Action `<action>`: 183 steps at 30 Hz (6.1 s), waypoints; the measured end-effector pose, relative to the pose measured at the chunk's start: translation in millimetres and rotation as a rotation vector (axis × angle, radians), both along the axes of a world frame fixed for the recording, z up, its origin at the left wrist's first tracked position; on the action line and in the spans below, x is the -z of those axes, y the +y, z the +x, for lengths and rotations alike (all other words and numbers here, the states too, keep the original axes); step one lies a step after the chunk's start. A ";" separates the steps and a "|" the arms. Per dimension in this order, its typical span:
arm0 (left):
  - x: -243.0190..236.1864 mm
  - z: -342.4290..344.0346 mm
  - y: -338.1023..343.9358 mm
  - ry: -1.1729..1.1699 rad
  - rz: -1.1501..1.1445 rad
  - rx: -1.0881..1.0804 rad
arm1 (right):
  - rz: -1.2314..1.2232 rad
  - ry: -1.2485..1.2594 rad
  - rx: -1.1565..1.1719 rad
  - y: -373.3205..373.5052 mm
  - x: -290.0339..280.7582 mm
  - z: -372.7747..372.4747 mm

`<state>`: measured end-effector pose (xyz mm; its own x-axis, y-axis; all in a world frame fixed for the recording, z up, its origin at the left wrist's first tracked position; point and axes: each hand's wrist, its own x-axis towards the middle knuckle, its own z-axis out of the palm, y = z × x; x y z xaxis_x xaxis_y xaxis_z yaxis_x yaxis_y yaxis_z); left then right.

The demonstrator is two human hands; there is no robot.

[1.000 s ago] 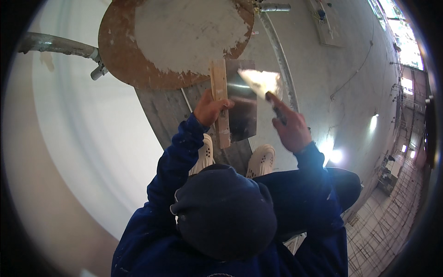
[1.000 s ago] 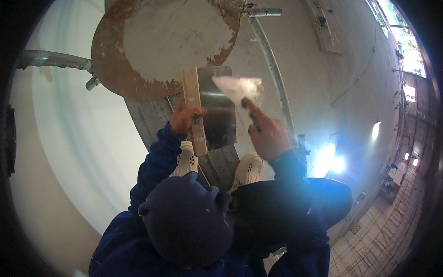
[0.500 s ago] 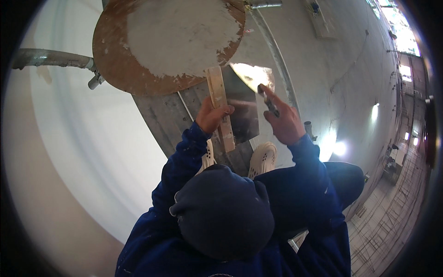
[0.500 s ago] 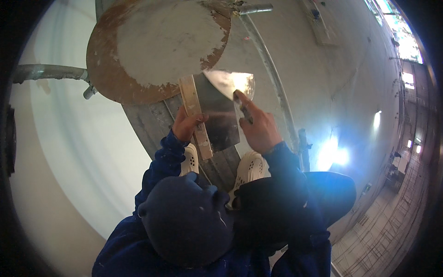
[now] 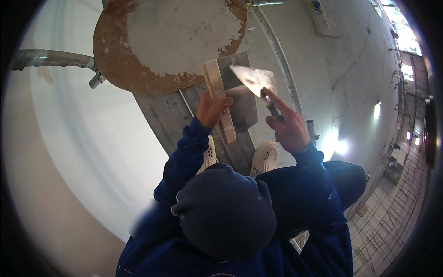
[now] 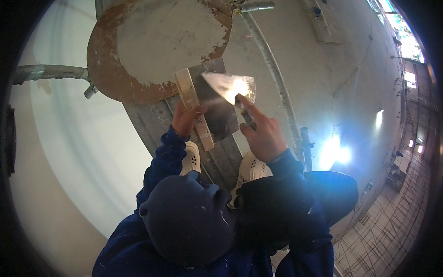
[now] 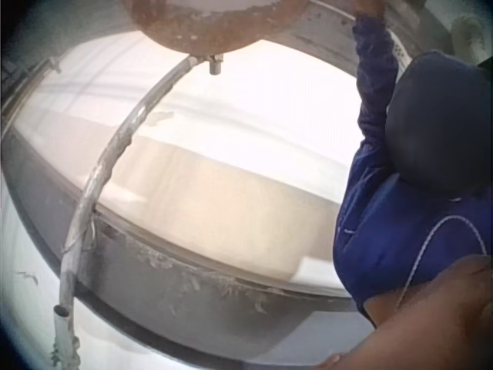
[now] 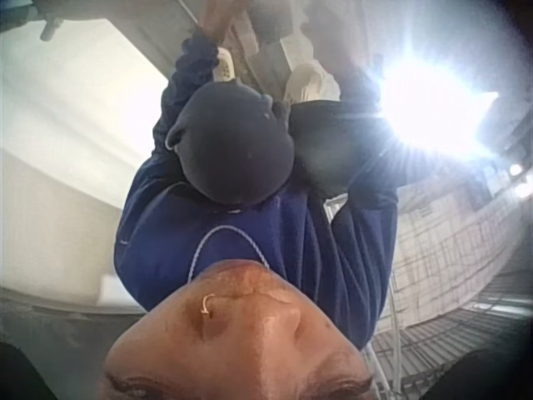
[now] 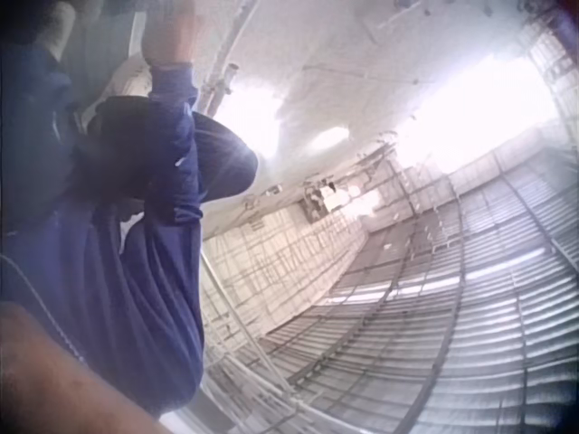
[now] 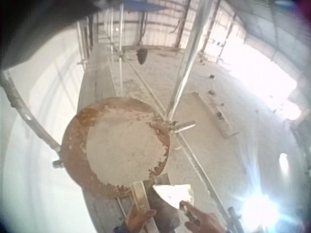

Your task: The person applies plaster to a wall using a trowel and a hawk. They scoop plaster from the hawk and spread it onto the wall surface in smooth, sweeping motions. The person periodically scrapes excess plaster from the trowel back onto the hawk to maintain a clean tool.

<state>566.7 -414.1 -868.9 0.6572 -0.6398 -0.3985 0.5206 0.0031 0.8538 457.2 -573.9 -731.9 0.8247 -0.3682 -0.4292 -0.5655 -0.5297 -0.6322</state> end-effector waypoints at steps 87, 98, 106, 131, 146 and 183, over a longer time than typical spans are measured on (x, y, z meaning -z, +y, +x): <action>-123.3 47.6 -35.0 0.352 -0.534 -0.210 | 0.109 -0.356 0.398 -131.1 -84.6 -55.5; -130.0 26.3 -61.2 0.161 -0.376 -0.243 | 0.647 -0.595 0.511 -60.7 -6.4 -56.2; -129.9 17.8 -70.6 0.196 -0.414 -0.287 | 0.518 -0.391 0.433 -60.9 -13.8 -61.5; -144.3 20.4 -56.8 -0.067 -0.334 -0.306 | 0.671 -0.519 0.672 -94.5 -7.0 -102.0; -120.5 -9.2 -50.4 -0.677 0.079 0.555 | 1.021 -0.418 0.538 -100.9 -44.7 -85.6; -106.9 -55.9 -84.9 -1.443 0.242 0.774 | -0.277 -0.562 -0.040 -35.3 147.1 -84.3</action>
